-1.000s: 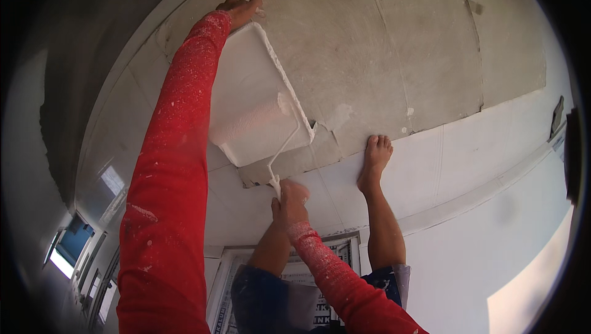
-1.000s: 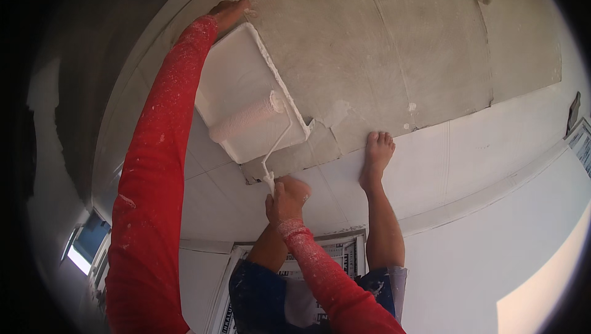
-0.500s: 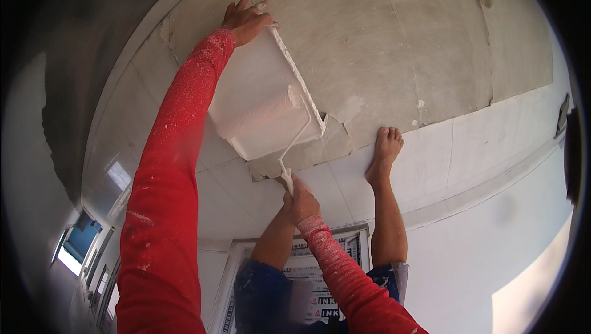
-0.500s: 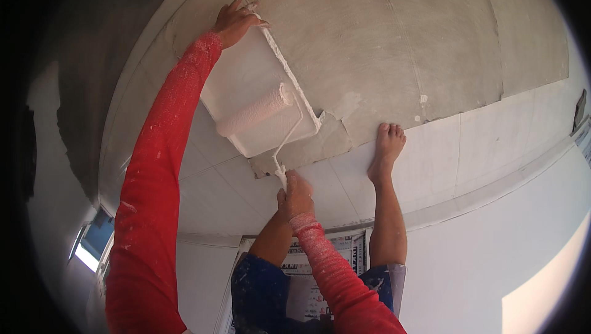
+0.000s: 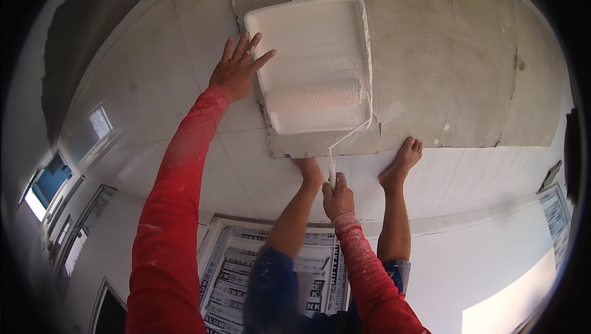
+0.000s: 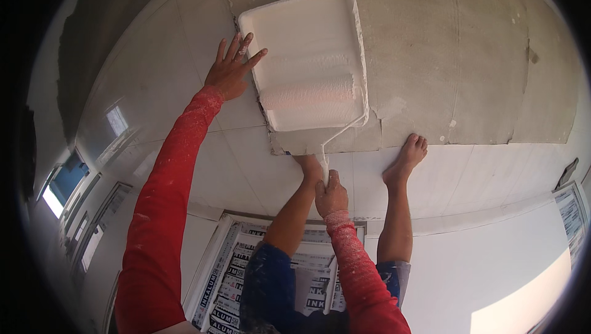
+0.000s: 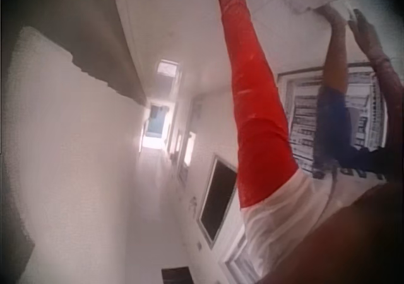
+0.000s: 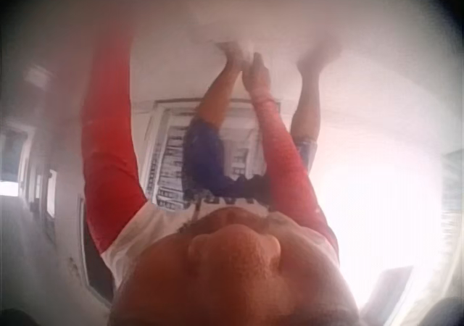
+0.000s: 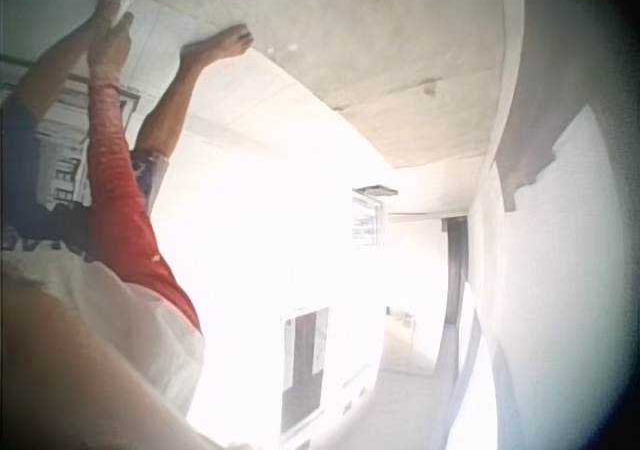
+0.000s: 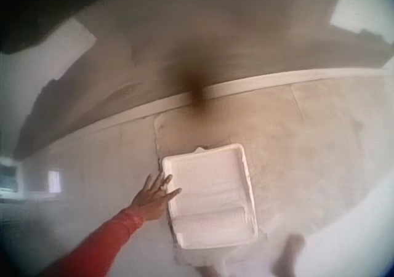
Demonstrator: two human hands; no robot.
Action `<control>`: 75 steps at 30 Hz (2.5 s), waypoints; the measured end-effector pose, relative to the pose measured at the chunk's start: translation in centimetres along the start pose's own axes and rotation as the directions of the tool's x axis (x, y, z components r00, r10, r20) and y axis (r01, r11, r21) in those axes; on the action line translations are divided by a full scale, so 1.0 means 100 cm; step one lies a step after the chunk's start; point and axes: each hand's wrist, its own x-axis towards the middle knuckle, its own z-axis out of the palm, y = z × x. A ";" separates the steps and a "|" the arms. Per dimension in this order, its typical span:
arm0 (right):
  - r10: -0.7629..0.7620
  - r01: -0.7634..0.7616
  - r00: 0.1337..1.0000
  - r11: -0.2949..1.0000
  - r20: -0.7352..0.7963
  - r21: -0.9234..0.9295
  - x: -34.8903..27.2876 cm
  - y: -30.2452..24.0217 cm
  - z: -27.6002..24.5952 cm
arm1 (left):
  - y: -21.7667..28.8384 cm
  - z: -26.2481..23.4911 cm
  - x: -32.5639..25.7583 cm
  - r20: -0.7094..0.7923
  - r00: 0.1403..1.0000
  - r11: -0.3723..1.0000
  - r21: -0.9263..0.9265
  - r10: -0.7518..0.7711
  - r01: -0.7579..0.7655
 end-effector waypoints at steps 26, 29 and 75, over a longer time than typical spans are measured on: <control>0.041 -0.051 0.996 0.991 -0.076 -0.128 -0.022 -0.052 -0.023 | 0.176 0.020 -0.416 0.226 0.951 0.145 -0.955 -0.212 0.260; 0.090 -0.092 0.996 0.993 -0.025 -0.077 -0.005 -0.072 -0.020 | 0.199 0.006 -0.437 0.288 0.943 0.037 -0.954 -0.169 0.298; -0.056 0.043 0.996 0.987 -0.075 -0.157 0.028 -0.079 -0.030 | 0.240 -0.007 -0.406 0.190 0.941 0.400 -0.868 -0.279 0.293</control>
